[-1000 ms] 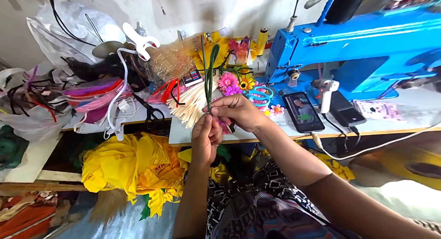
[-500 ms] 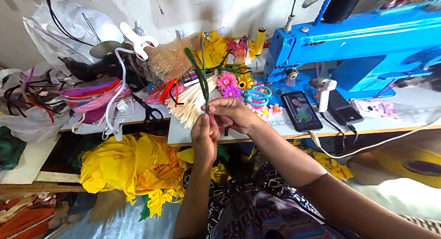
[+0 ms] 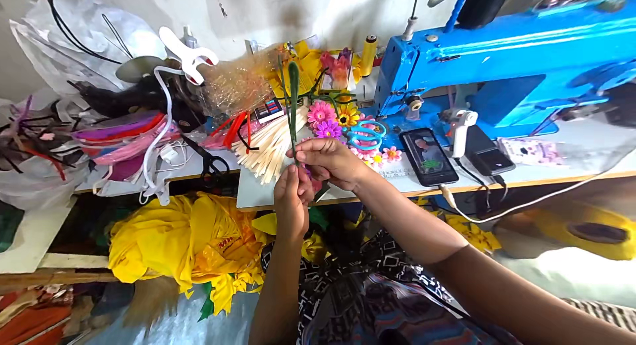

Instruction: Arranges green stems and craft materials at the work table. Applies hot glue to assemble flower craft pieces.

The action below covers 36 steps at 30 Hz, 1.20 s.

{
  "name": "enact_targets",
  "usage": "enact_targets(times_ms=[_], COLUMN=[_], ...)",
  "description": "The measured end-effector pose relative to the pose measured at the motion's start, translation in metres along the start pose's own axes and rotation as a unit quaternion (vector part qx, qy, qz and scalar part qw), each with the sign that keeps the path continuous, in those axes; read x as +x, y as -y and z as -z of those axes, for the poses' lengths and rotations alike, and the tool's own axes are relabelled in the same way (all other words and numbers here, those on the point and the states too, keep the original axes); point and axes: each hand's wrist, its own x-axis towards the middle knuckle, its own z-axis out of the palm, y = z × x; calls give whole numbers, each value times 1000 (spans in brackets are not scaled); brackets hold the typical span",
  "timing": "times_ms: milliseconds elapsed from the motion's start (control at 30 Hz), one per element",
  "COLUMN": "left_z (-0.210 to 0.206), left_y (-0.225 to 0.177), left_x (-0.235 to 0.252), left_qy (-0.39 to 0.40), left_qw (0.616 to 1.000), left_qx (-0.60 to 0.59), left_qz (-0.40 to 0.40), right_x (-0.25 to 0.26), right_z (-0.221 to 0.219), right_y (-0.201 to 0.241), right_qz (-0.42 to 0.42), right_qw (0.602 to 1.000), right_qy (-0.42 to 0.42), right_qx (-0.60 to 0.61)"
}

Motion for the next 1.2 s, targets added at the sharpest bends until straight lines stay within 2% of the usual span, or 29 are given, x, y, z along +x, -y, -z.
enact_targets(times_ms=[100,200,333,400,500,667,733,800,867,933,1067,1200], left_z=[7,7,2,-3,-11,-28,-27,-16,-8,-5,-15,-14], left_y=[-4,-1,11,20,30,30,23,10,0,-10,-19,-28], left_x=[5,10,15,13,13,25,42,78,118,151,181,195], left_qy=[80,72,33,34,47,131,178,184,108,36,43,18], left_qw=[992,995,988,978,970,959,935,894,864,816,735,695], left_qx=[-83,-26,150,198,222,238,302,407,489,572,670,718], left_qz=[51,64,0,-47,-91,-84,-61,-45,-58,-73,-92,-27], right_x=[0,0,-7,-15,-30,-43,-46,-48,-55,-64,-79,-92], right_z=[8,9,13,15,23,53,63,72,81,90,106,113], right_y=[8,14,9,9,16,31,36,41,46,53,62,62], right_qz=[-18,9,45,51,55,90,107,133,163,186,218,222], right_qw=[998,999,991,985,981,973,967,961,955,948,935,927], right_qy=[55,11,-81,-109,-113,-100,-117,-138,-153,-168,-216,-251], right_qx=[-4,-53,-98,-120,-151,-188,-198,-199,-196,-195,-178,-170])
